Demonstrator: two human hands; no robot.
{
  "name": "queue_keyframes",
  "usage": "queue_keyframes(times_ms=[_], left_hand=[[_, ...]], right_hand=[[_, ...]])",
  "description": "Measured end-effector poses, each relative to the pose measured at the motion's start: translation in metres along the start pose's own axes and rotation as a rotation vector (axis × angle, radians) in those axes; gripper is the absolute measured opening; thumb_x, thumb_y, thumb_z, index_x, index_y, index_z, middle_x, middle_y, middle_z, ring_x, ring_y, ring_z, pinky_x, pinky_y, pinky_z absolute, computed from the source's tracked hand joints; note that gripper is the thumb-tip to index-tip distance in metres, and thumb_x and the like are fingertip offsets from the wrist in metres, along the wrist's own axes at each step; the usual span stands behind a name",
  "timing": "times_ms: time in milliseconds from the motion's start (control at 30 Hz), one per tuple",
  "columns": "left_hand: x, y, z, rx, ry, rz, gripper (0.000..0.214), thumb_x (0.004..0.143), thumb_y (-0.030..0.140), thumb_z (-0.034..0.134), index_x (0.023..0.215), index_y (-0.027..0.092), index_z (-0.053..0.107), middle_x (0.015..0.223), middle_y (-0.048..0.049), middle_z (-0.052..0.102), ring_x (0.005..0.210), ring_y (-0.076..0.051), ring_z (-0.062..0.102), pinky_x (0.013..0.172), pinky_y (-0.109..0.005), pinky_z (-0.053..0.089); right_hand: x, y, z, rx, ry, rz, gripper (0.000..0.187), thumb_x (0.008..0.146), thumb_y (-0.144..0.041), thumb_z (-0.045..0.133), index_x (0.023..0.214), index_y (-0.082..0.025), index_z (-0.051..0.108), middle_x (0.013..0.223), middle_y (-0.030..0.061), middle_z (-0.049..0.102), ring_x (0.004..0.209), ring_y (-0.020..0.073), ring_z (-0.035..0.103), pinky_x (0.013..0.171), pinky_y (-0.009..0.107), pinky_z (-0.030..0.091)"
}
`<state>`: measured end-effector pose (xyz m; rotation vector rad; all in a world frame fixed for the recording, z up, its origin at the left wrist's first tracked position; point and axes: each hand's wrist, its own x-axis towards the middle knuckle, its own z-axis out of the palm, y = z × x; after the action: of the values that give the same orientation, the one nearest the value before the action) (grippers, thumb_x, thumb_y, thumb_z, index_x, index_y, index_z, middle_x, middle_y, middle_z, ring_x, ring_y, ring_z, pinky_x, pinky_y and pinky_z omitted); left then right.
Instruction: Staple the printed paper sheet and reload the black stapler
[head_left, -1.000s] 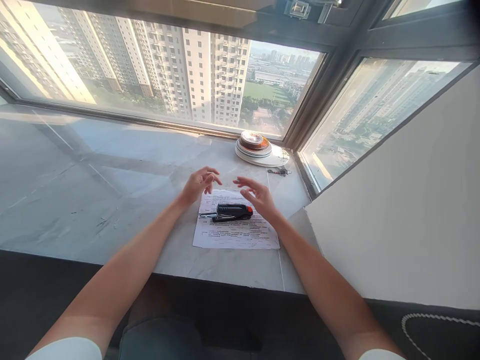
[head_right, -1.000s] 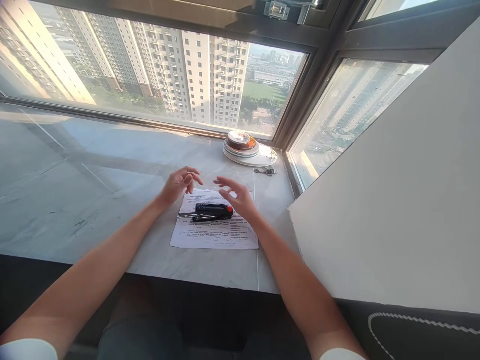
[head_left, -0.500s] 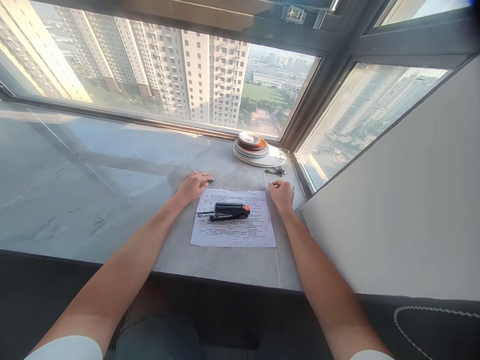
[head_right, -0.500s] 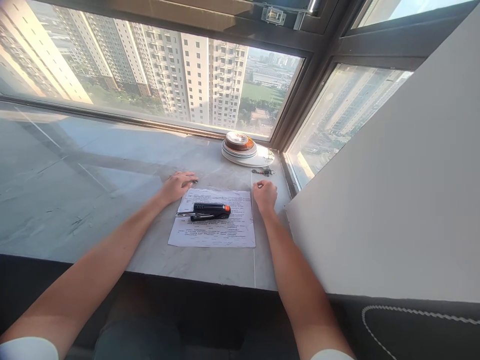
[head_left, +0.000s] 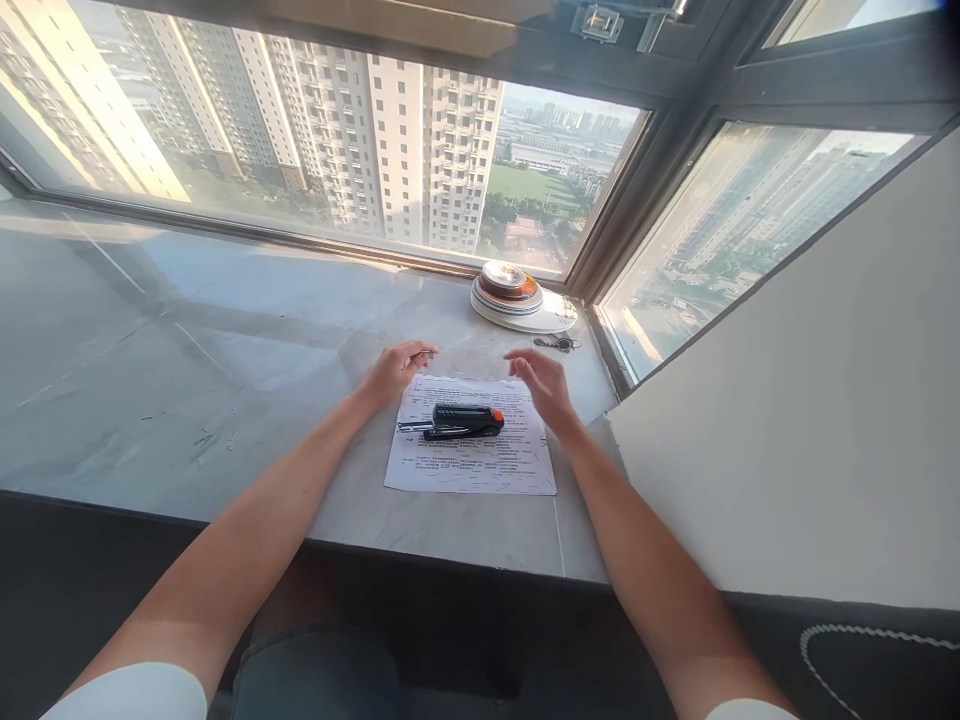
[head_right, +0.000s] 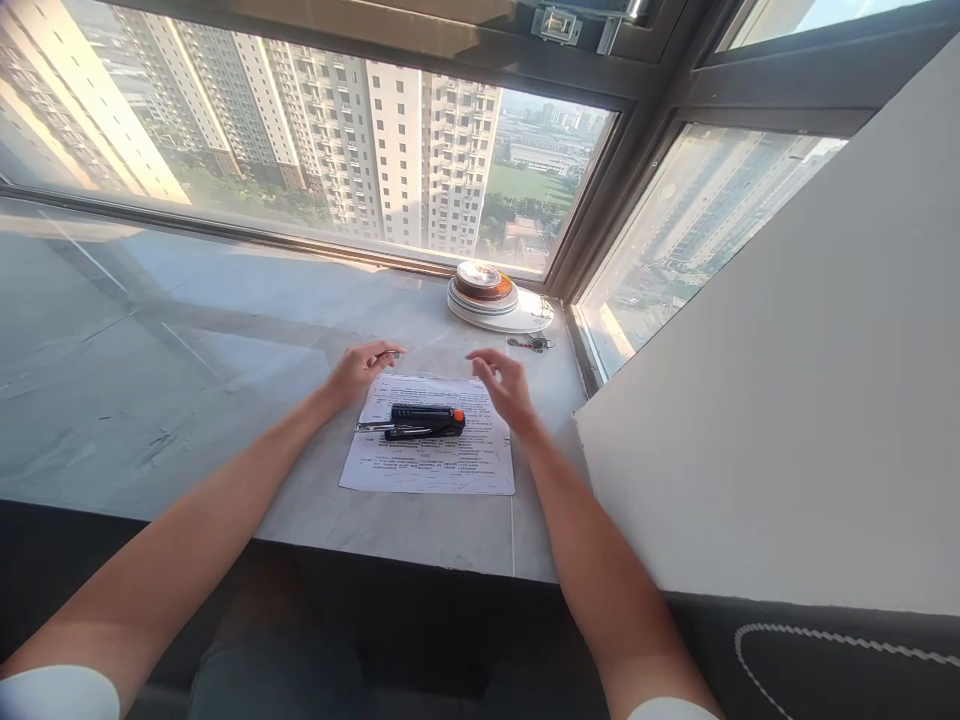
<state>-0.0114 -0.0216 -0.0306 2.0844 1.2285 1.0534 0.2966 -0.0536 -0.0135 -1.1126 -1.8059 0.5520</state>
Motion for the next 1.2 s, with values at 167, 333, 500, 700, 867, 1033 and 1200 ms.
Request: queue_keyframes(times_ms=[167, 333, 500, 700, 867, 1033, 1200], left_hand=[[0.002, 0.000, 0.000, -0.006, 0.014, -0.004, 0.033, 0.093, 0.046, 0.064, 0.110, 0.022, 0.079, 0.095, -0.0051, 0.075, 0.076, -0.018, 0.059, 0.072, -0.029, 0.046], [0.001, 0.003, -0.002, -0.113, 0.035, -0.035, 0.044, 0.094, 0.054, 0.062, 0.118, 0.020, 0.077, 0.090, -0.0065, 0.077, 0.082, -0.021, 0.066, 0.082, -0.033, 0.050], [0.000, 0.006, -0.002, -0.140, 0.078, -0.030, 0.051, 0.094, 0.061, 0.061, 0.114, 0.017, 0.076, 0.091, -0.0086, 0.078, 0.084, -0.023, 0.068, 0.082, -0.036, 0.051], [0.001, 0.004, 0.003, -0.023, -0.093, 0.082, 0.045, 0.091, 0.063, 0.065, 0.101, 0.021, 0.078, 0.100, -0.0069, 0.077, 0.092, -0.023, 0.065, 0.080, -0.035, 0.048], [-0.001, 0.004, 0.005, -0.016, -0.147, 0.164, 0.038, 0.093, 0.058, 0.067, 0.101, 0.023, 0.080, 0.101, -0.0071, 0.077, 0.098, -0.025, 0.063, 0.087, -0.038, 0.048], [-0.002, 0.004, 0.006, -0.038, -0.184, 0.171, 0.037, 0.091, 0.056, 0.070, 0.102, 0.023, 0.082, 0.101, -0.0082, 0.077, 0.094, -0.025, 0.064, 0.088, -0.039, 0.050], [-0.002, 0.003, 0.007, -0.060, -0.187, 0.182, 0.035, 0.090, 0.055, 0.072, 0.104, 0.024, 0.083, 0.105, -0.0088, 0.078, 0.099, -0.026, 0.066, 0.089, -0.039, 0.051]], right_hand=[[-0.011, -0.024, 0.024, 0.081, -0.586, -0.306, 0.057, 0.091, -0.064, 0.067, 0.132, -0.023, 0.067, 0.111, 0.0075, 0.072, 0.098, 0.0213, 0.066, 0.087, 0.033, 0.053], [-0.018, -0.022, 0.034, -0.023, -0.510, -0.284, 0.034, 0.092, -0.043, 0.072, 0.119, -0.022, 0.071, 0.097, 0.0043, 0.071, 0.082, 0.0174, 0.066, 0.079, 0.029, 0.051], [-0.013, -0.007, 0.033, -0.098, -0.226, -0.149, 0.030, 0.087, -0.034, 0.076, 0.114, -0.023, 0.072, 0.095, 0.0046, 0.070, 0.083, 0.0202, 0.066, 0.080, 0.032, 0.051], [-0.009, 0.001, 0.035, -0.190, -0.150, -0.059, 0.026, 0.086, -0.031, 0.076, 0.111, -0.023, 0.073, 0.092, 0.0034, 0.070, 0.082, 0.0211, 0.066, 0.078, 0.033, 0.050], [-0.010, -0.001, 0.036, -0.182, -0.179, -0.077, 0.028, 0.086, -0.032, 0.076, 0.112, -0.023, 0.072, 0.094, 0.0038, 0.071, 0.084, 0.0213, 0.066, 0.080, 0.033, 0.050], [-0.010, 0.000, 0.035, -0.166, -0.191, -0.082, 0.028, 0.087, -0.034, 0.076, 0.113, -0.023, 0.072, 0.097, 0.0043, 0.073, 0.085, 0.0218, 0.067, 0.081, 0.033, 0.050], [-0.009, 0.000, 0.035, -0.160, -0.198, -0.069, 0.028, 0.088, -0.035, 0.075, 0.113, -0.024, 0.072, 0.099, 0.0046, 0.073, 0.087, 0.0225, 0.068, 0.082, 0.034, 0.051]])
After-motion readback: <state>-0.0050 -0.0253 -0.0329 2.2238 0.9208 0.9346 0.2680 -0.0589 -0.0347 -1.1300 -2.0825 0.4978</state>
